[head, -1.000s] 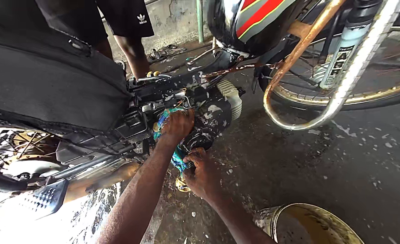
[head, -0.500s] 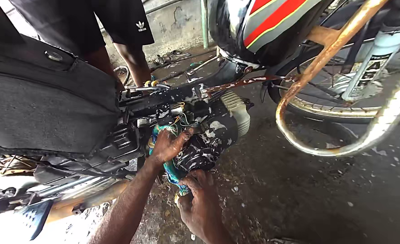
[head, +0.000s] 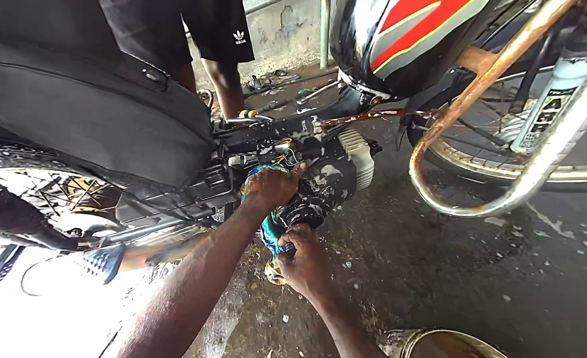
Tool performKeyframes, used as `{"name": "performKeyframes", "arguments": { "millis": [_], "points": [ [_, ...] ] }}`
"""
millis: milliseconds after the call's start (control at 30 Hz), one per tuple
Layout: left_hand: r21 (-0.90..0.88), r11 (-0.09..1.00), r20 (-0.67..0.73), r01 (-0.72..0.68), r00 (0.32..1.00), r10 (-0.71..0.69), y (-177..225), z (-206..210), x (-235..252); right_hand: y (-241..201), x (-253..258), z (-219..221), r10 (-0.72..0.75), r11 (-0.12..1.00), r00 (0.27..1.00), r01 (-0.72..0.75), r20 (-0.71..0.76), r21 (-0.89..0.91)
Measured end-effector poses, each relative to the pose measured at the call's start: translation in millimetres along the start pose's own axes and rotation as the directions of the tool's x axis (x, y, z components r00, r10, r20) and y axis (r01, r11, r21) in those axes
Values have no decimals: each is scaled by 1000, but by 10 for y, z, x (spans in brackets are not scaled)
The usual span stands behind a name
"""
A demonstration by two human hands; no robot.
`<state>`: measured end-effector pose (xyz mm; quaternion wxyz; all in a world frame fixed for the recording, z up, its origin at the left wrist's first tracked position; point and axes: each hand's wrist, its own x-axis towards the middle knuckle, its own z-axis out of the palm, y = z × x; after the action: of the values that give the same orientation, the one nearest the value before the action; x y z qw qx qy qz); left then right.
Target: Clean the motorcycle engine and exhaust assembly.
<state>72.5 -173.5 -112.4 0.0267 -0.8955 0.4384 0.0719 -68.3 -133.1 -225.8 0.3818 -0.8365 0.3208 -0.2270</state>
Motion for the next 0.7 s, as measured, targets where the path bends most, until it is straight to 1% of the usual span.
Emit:
{"name": "performKeyframes", "arguments": {
  "millis": [33,100,200,233,300,367,400,433,467,533,567,600,633,667,700],
  "points": [
    [-4,1000,1,22,1000,-22,20,-14,-25,-3,-2,-11,3,1000,1000,-3,13,-16],
    [-70,995,-45,68,996,-71,-4,41,-75,8,5,2,-4,999,1000,4,3,-32],
    [-246,962,-108,119,983,-149,-215,312,-252,58,0,96,-62,998,992,61,-110,-11],
    [-287,948,-96,137,981,-171,-273,390,-320,75,-5,122,-87,996,985,85,-150,-20],
    [-305,938,-88,164,976,-199,-319,468,-454,102,-25,137,-115,993,978,114,-176,-18],
    [-301,942,-169,147,964,-205,-287,488,-558,99,-26,114,-129,992,976,128,-175,-17],
    [-323,939,-222,118,955,-196,-264,489,-591,91,-26,101,-127,992,977,127,-169,-13],
    [-356,931,-241,76,955,-171,-247,482,-598,82,-26,88,-120,993,980,120,-160,-9],
    [-406,914,-239,10,964,-117,-245,480,-563,84,-26,85,-115,993,981,116,-158,-5],
    [-546,819,-206,-176,976,73,-295,495,-353,110,-26,111,-129,991,977,132,-171,5],
    [-603,763,-181,-232,972,152,-331,502,-189,120,-26,117,-140,990,975,143,-174,5],
    [-647,722,-161,-247,969,188,-365,488,-36,133,-21,120,-149,989,973,151,-177,-3],
    [-684,689,-151,-242,970,190,-391,449,77,145,-8,111,-157,987,972,158,-175,-11],
    [-711,661,-169,-240,971,170,-402,408,163,147,10,94,-161,987,973,162,-166,-6],
    [-716,660,-176,-226,974,143,-395,378,206,147,15,87,-162,987,975,163,-153,-8]
  ]
}}
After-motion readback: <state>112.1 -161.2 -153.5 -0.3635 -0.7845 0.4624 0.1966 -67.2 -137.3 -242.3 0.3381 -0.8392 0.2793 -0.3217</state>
